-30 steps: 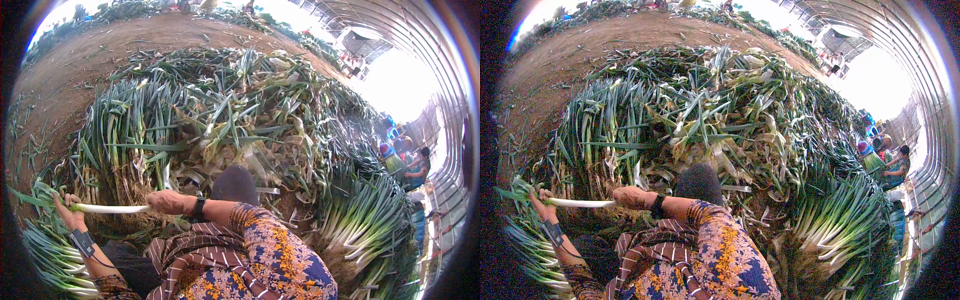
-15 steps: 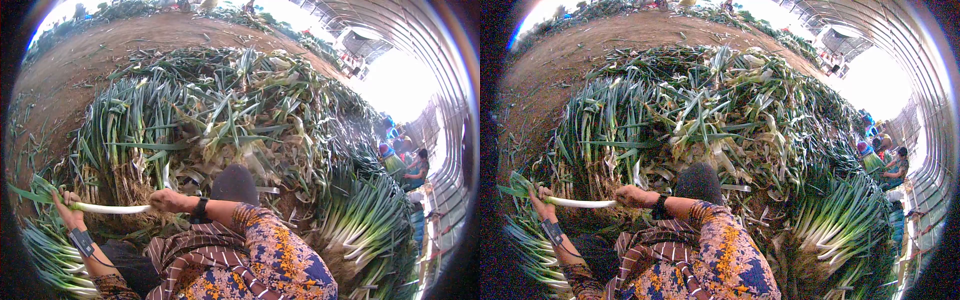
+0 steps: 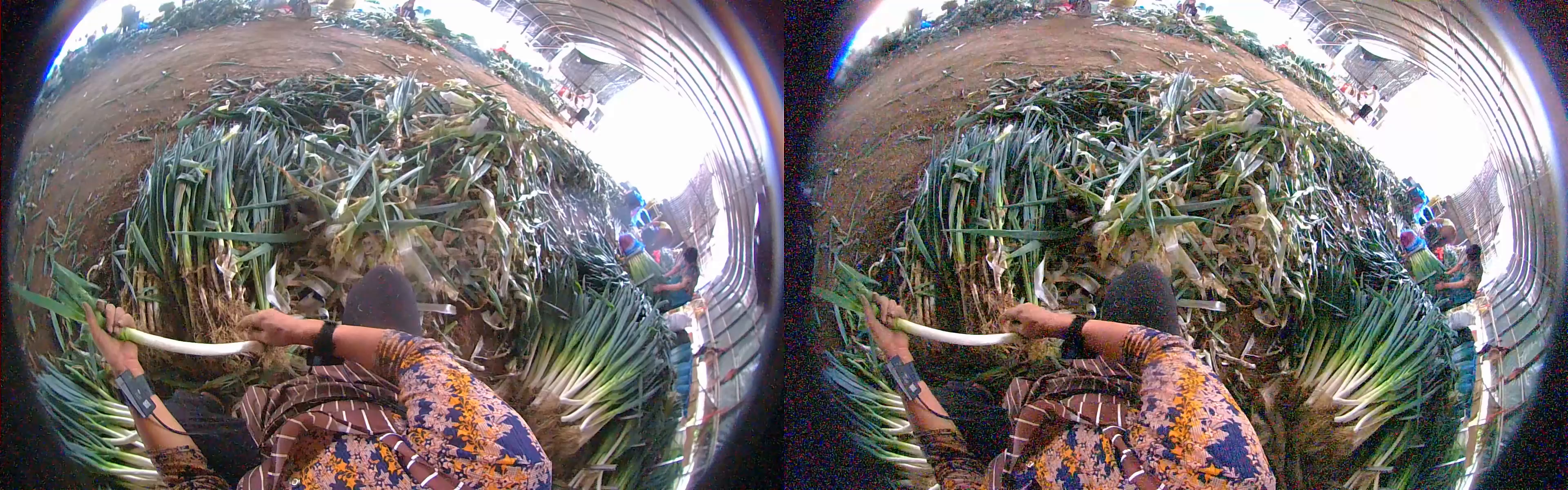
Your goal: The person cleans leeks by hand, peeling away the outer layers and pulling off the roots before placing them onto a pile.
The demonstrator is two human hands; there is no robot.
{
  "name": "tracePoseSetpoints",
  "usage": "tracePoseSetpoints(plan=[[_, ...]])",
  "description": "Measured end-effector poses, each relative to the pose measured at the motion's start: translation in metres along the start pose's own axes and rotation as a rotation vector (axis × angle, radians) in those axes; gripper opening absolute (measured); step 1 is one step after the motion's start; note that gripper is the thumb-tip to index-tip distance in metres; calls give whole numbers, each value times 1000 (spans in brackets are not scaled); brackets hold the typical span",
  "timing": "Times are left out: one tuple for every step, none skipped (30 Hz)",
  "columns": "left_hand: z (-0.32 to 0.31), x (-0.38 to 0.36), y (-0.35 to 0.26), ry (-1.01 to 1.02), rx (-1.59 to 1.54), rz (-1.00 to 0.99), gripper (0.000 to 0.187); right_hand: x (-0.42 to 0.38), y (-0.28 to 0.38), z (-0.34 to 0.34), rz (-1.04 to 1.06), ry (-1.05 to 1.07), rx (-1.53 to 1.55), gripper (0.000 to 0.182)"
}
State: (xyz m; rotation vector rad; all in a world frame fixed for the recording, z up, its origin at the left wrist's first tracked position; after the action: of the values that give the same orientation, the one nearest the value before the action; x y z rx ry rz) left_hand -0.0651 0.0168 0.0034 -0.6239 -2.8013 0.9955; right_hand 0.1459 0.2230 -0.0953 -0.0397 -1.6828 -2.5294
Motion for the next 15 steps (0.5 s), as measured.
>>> tracePoseSetpoints(plan=[[3, 2, -1, -9, -8, 4, 28, -1, 3, 1, 10, 4, 29, 23], [7, 4, -1, -18, -17, 8, 28, -2, 5, 1, 13, 24, 79, 23], [13, 8, -1, -17, -13, 10, 28, -4, 7, 2, 17, 44, 129, 23], [15, 10, -1, -15, -10, 11, 28, -5, 13, 3, 21, 64, 180, 23], [17, 11, 0, -13, -6, 12, 28, -8, 20, 5, 46, 89, 180, 22], [21, 11, 0, -26, -3, 16, 28, -11, 28, 8, 71, 114, 179, 21], [11, 6, -1, -39, 0, 19, 28, -12, 33, 9, 96, 139, 179, 21], [6, 3, -2, -52, 4, 23, 28, -13, 34, 7, 125, 158, 160, 19], [6, 3, -2, -44, 8, 20, 28, -14, 32, 5, 154, 178, 140, 17], [7, 4, -1, -37, 12, 17, 28, -14, 35, 4, 183, 197, 121, 16], [7, 5, -1, -29, 17, 14, 29, -15, 35, 3, 174, 204, 104, 13], [8, 5, -1, -31, 23, 12, 29, -15, 35, 2, 164, 211, 88, 11], [8, 5, -2, -34, 29, 11, 29, -15, 37, 1, 154, 218, 71, 9], [9, 5, -2, -37, 36, 9, 29, -15, 38, 0, 164, 219, 60, 8], [11, 6, -1, -19, 25, 19, 29, -16, 39, -1, 173, 220, 48, 7]])
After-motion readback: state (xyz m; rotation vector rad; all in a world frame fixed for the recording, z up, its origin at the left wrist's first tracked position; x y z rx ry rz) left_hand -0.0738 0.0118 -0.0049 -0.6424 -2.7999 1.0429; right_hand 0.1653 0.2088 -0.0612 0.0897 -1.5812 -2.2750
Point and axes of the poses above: each hand's wrist, its own x-axis towards the middle knuckle, its own z-axis out of the back of the hand, y = z × x, the point moved 8 cm from there along x, towards the middle knuckle, and after that the axes turned 11 degrees about x, right-handed, at the moved point
